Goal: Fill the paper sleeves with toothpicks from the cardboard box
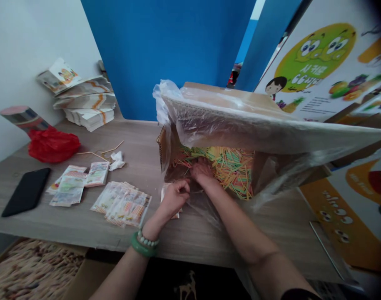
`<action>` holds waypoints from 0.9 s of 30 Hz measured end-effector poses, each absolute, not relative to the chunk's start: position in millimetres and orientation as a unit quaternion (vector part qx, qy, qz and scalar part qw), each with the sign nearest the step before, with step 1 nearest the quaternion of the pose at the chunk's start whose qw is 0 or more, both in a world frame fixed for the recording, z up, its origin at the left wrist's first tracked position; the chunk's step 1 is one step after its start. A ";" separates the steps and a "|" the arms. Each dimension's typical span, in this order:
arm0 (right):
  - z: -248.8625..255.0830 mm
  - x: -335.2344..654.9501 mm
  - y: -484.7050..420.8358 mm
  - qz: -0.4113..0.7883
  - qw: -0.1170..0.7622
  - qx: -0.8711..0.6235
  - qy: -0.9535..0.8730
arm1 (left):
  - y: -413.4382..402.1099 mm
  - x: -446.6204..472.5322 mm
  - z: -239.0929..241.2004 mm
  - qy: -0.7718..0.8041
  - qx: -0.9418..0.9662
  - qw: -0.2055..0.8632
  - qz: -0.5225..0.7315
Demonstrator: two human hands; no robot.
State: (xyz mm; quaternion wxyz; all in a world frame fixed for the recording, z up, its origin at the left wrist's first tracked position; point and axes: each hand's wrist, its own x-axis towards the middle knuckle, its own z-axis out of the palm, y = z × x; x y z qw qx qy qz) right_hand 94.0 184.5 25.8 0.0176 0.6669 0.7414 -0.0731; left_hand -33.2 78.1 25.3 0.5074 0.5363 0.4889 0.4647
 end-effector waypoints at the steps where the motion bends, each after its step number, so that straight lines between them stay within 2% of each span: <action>1: 26.3 93.3 183.7 -0.070 0.021 0.662 0.745 | 80.0 -30.2 24.9 0.484 0.539 0.516 0.458; 4: 26.0 91.3 183.0 -0.064 0.008 0.640 0.766 | 82.1 -26.5 23.1 0.484 0.500 0.557 0.453; 7: 22.0 96.6 187.9 -0.072 -0.042 0.643 0.761 | 78.4 -33.8 22.6 0.470 0.446 0.604 0.465; 9: 16.7 106.3 195.2 -0.105 -0.117 0.669 0.726 | 74.1 -42.5 23.2 0.451 0.408 0.637 0.474; 11: 10.4 119.0 203.9 -0.164 -0.235 0.669 0.686 | 70.4 -50.7 24.0 0.437 0.367 0.663 0.484; 14: 4.2 135.5 213.5 -0.284 -0.401 0.587 0.643 | 68.1 -57.1 25.2 0.440 0.322 0.665 0.510; 17: 5.4 142.3 211.9 -0.373 -0.486 0.511 0.603 | 68.1 -54.9 28.5 0.450 0.309 0.641 0.540; 22: 5.3 132.8 186.0 -0.412 -0.533 0.457 0.581 | 64.0 -45.4 36.1 0.443 0.319 0.640 0.541; 27: -15.3 119.3 159.3 -0.514 -0.506 0.417 0.553 | 60.7 -45.2 34.5 0.448 0.363 0.624 0.528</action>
